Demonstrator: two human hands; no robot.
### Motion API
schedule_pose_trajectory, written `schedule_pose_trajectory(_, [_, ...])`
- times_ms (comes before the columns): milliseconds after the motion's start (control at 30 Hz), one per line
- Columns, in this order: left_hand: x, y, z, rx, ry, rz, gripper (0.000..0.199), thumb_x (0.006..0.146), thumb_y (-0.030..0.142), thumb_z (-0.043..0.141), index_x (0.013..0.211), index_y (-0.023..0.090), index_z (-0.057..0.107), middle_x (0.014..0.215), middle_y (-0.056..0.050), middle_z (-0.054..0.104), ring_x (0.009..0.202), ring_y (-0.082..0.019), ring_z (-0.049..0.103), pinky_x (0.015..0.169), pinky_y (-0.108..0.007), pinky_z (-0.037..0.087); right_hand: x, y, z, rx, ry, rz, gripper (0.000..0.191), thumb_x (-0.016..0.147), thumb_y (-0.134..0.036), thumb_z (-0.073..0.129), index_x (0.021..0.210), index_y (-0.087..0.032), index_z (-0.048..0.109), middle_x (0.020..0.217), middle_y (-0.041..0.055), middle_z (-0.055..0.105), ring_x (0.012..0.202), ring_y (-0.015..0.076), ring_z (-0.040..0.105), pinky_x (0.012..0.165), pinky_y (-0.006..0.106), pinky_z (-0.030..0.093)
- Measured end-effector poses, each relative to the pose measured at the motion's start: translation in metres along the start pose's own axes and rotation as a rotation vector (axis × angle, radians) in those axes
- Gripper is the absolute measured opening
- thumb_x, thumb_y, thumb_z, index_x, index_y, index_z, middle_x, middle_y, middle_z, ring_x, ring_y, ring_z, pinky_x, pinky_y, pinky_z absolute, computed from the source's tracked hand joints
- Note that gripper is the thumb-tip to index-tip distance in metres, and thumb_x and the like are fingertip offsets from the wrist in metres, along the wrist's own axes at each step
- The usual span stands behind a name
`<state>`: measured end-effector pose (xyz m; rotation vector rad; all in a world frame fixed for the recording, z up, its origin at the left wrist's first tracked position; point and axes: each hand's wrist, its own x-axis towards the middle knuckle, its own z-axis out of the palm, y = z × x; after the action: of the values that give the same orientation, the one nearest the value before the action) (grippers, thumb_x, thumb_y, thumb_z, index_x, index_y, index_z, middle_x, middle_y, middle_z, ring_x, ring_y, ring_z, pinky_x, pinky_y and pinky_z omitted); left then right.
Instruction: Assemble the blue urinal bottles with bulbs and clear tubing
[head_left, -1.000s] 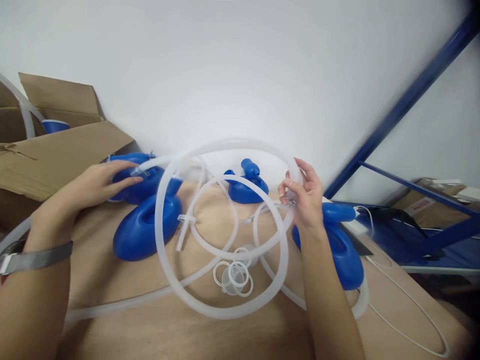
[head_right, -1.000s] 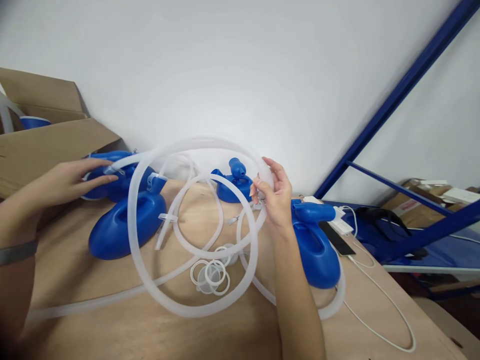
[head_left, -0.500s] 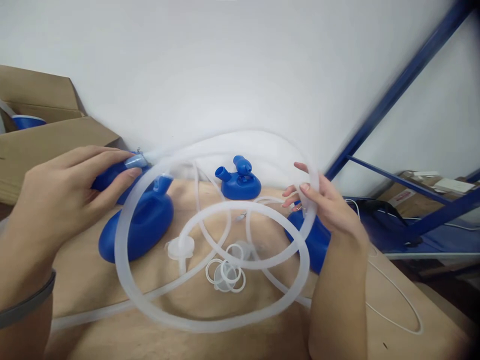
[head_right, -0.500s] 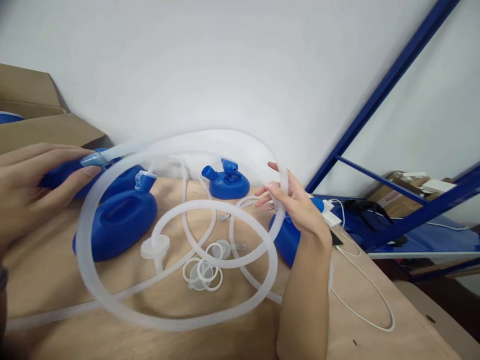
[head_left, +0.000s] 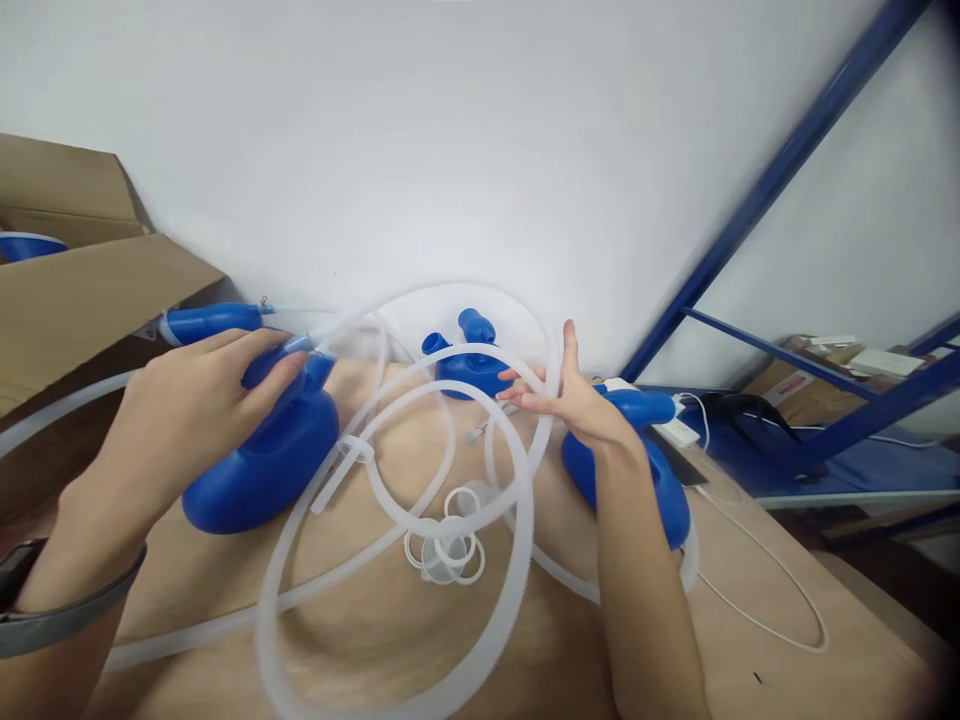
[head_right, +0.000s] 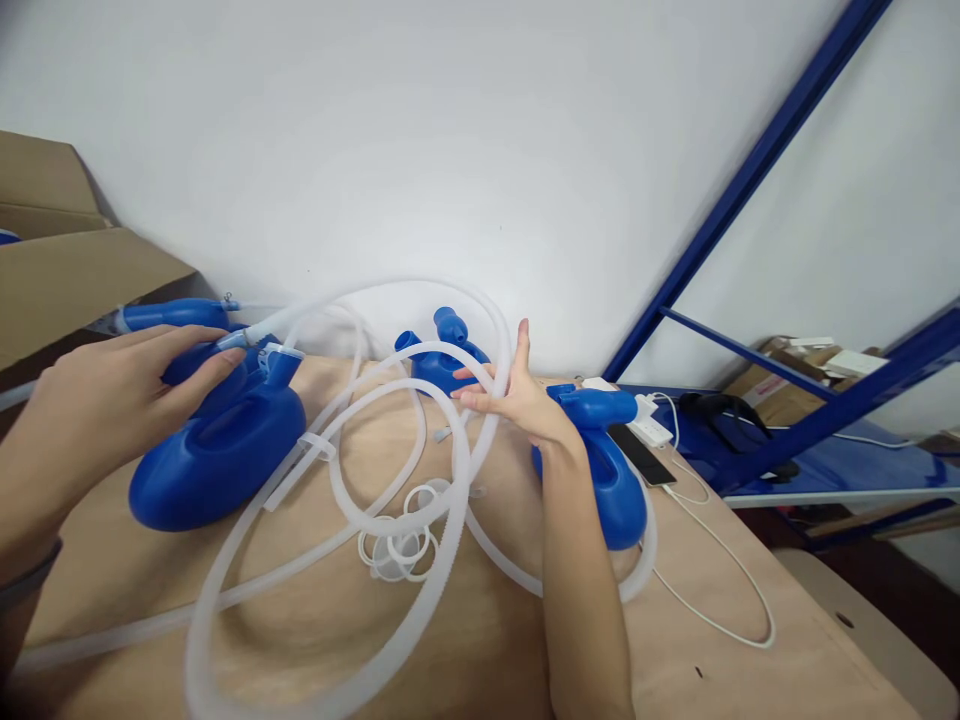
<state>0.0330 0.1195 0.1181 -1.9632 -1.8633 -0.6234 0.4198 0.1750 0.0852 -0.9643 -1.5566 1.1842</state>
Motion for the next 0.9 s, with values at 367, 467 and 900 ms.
schedule_pose_trajectory(367, [-0.009,0.017,0.024,-0.057,0.063,0.358,0.047,0.108,0.053,0.044,0.113,0.019,0.076,0.119,-0.011,0.079,0.101,-0.032,0.075,0.075,-0.038,0.053,-0.027,-0.028,0.033,-0.969,0.336,-0.599,0.083,0.093,-0.057,0.074,0.164,-0.032,0.039,0.168,0.012,0.042,0.161,0.0402,0.03,0.129,0.069,0.025])
schedule_pose_trajectory(467, [-0.019,0.036,0.031,-0.094,0.196,0.525,0.043,0.109,0.051,0.048,0.109,0.019,0.077,0.117,-0.011,0.08,0.101,-0.03,0.076,0.079,-0.039,0.056,-0.026,-0.024,0.086,-1.116,0.11,-0.788,0.058,0.1,-0.052,0.066,0.152,-0.028,0.055,0.156,0.0127,0.059,0.154,0.0392,0.042,0.128,0.072,0.022])
schedule_pose_trajectory(900, [-0.025,0.043,0.026,-0.138,0.293,0.729,0.035,0.102,0.041,0.063,0.131,0.023,0.071,0.125,-0.012,0.077,0.109,-0.032,0.075,0.086,-0.041,0.06,-0.006,-0.012,0.092,-0.901,-0.166,-0.81,0.023,0.107,-0.034,0.061,0.124,-0.022,0.071,0.112,0.0062,0.082,0.1,0.021,0.077,0.087,0.033,0.059])
